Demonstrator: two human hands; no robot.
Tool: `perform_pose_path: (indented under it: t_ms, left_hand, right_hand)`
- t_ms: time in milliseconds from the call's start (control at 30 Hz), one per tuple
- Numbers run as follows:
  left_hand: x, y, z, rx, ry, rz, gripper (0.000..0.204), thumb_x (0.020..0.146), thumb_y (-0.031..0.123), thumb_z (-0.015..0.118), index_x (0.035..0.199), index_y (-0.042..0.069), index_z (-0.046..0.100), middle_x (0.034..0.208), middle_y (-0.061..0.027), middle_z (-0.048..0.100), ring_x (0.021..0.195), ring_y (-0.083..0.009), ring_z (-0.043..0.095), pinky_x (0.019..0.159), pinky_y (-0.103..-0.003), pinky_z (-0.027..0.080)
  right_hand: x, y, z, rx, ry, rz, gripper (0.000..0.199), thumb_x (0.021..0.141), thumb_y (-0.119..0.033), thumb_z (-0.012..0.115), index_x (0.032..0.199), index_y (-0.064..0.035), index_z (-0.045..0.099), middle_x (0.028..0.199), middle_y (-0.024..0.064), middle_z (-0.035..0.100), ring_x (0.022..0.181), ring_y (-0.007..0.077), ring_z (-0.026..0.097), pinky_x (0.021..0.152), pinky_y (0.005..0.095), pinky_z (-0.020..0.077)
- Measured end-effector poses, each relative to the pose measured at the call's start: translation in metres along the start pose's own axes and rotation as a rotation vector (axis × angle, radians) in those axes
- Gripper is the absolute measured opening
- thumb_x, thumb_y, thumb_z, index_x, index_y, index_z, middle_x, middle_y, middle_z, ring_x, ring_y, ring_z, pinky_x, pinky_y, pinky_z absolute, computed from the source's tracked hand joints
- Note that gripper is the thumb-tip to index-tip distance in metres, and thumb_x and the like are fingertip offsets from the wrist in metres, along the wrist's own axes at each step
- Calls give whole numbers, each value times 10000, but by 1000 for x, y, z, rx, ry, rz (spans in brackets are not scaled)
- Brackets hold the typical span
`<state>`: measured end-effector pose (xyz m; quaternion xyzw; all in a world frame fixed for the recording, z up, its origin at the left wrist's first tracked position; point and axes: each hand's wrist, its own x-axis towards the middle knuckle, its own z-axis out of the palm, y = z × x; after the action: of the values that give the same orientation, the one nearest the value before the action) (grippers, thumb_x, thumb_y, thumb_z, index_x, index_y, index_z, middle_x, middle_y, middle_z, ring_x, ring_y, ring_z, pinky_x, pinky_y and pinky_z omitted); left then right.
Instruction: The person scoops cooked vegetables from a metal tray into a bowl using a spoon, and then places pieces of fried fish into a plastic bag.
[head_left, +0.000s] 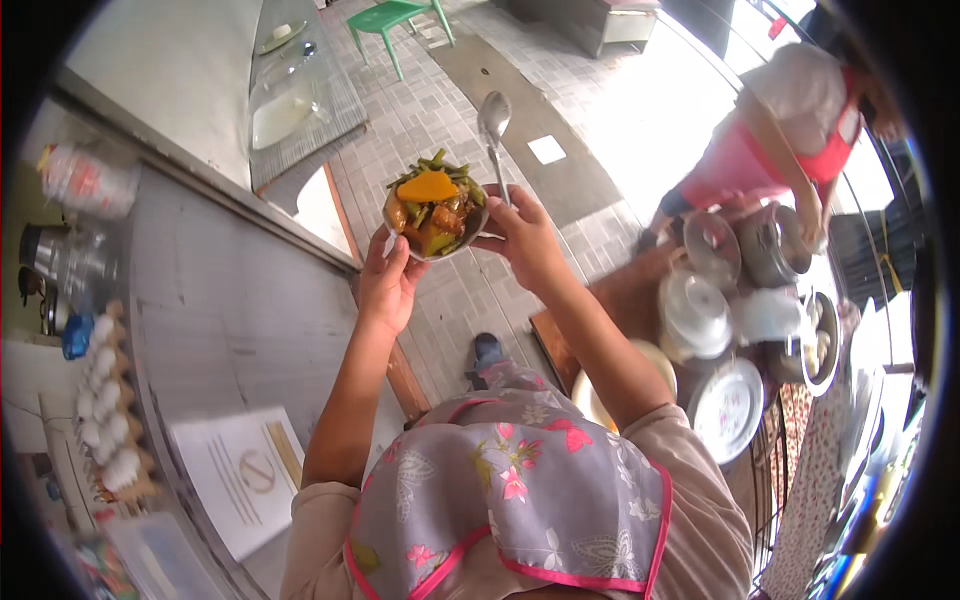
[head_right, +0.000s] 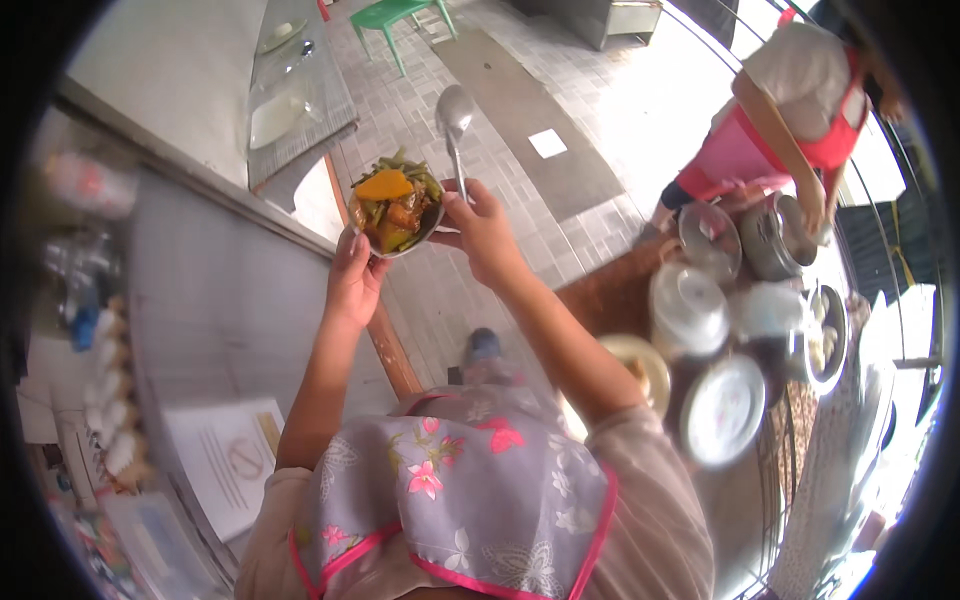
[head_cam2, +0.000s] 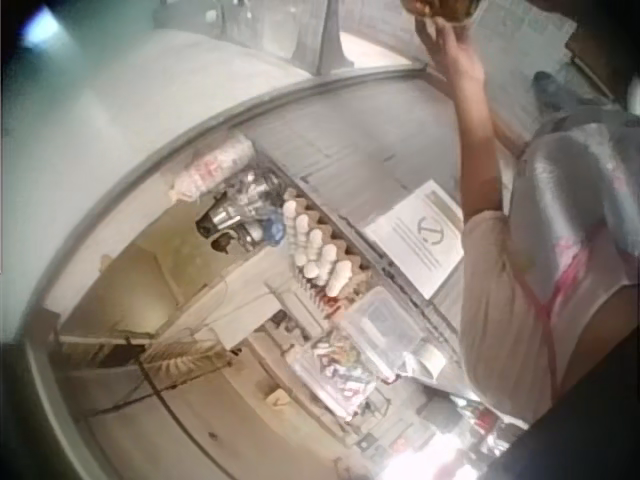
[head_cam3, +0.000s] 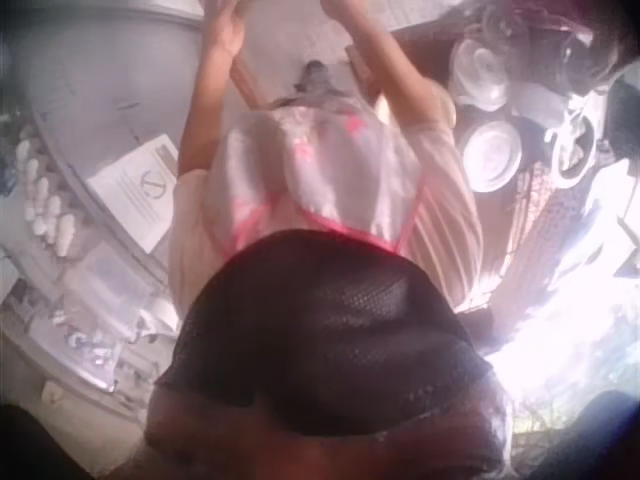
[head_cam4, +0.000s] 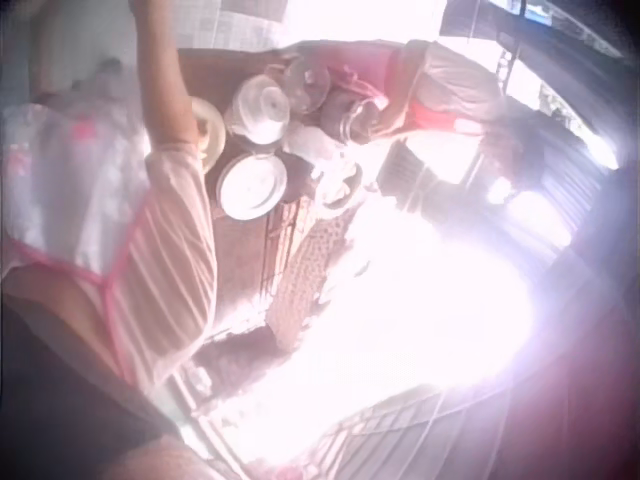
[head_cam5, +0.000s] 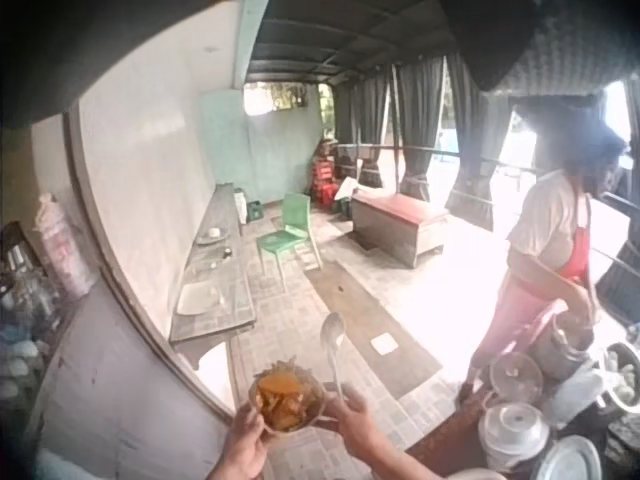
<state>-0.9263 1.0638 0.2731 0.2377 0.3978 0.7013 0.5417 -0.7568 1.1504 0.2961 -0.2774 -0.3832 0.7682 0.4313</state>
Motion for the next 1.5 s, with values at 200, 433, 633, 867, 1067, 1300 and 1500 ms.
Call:
perform_pose_path:
  t_ms: [200,433,633,867,1067,1300,1500]
  left_hand:
    - [169,54,4,52,18,24,355,825,184,589,1108,77,402,1026,-75,533,912,-154,545,808,-288,474]
    - [356,114,-29,173,50,-7,344,832,188,575,1086,-4,445,968,-69,557,895,-158,553,794,-316,487]
    - [517,164,-64,195,83,8,302,838,134,553,1085,-17,466,985,-93,559,886,-179,570,755,-320,509]
    - [677,206,-110,225,244,137,270,825,100,536,1054,-38,500,937,-97,575,810,-169,590,725,-308,520]
    - [794,226,-166,187,537,308,261,796,101,558,1020,-31,533,854,-70,589,737,-132,590,638,-249,507]
    - [893,285,-231,166,790,381,234,799,74,550,1007,-31,536,848,-73,582,730,-139,588,623,-255,512]
    - [990,334,-304,188,853,411,218,810,68,542,1000,-38,534,880,-80,571,745,-149,584,628,-267,515]
  right_hand:
    - [168,-35,25,-5,12,-63,243,886,-130,416,1079,17,415,997,138,531,878,217,575,743,358,517]
    - [350,-41,61,-12,76,-111,247,870,-98,413,1065,52,404,946,162,528,860,241,581,709,361,536]
    - [516,-48,92,-54,50,-91,233,853,-68,415,1051,54,406,925,161,527,852,251,585,751,373,530]
    - [715,-41,123,-131,-111,29,215,865,-77,411,1055,23,408,975,149,529,859,241,586,770,362,517]
    - [879,-33,160,-286,-334,162,238,870,-103,418,1081,5,398,1041,150,517,898,249,578,766,353,504]
    - [1032,-5,180,-333,-441,296,278,860,-189,460,1082,-25,428,1038,140,533,935,235,572,722,318,480]
    - [1159,-6,133,-469,-407,313,285,862,-204,469,1084,-29,435,1025,132,551,920,229,576,723,319,481]
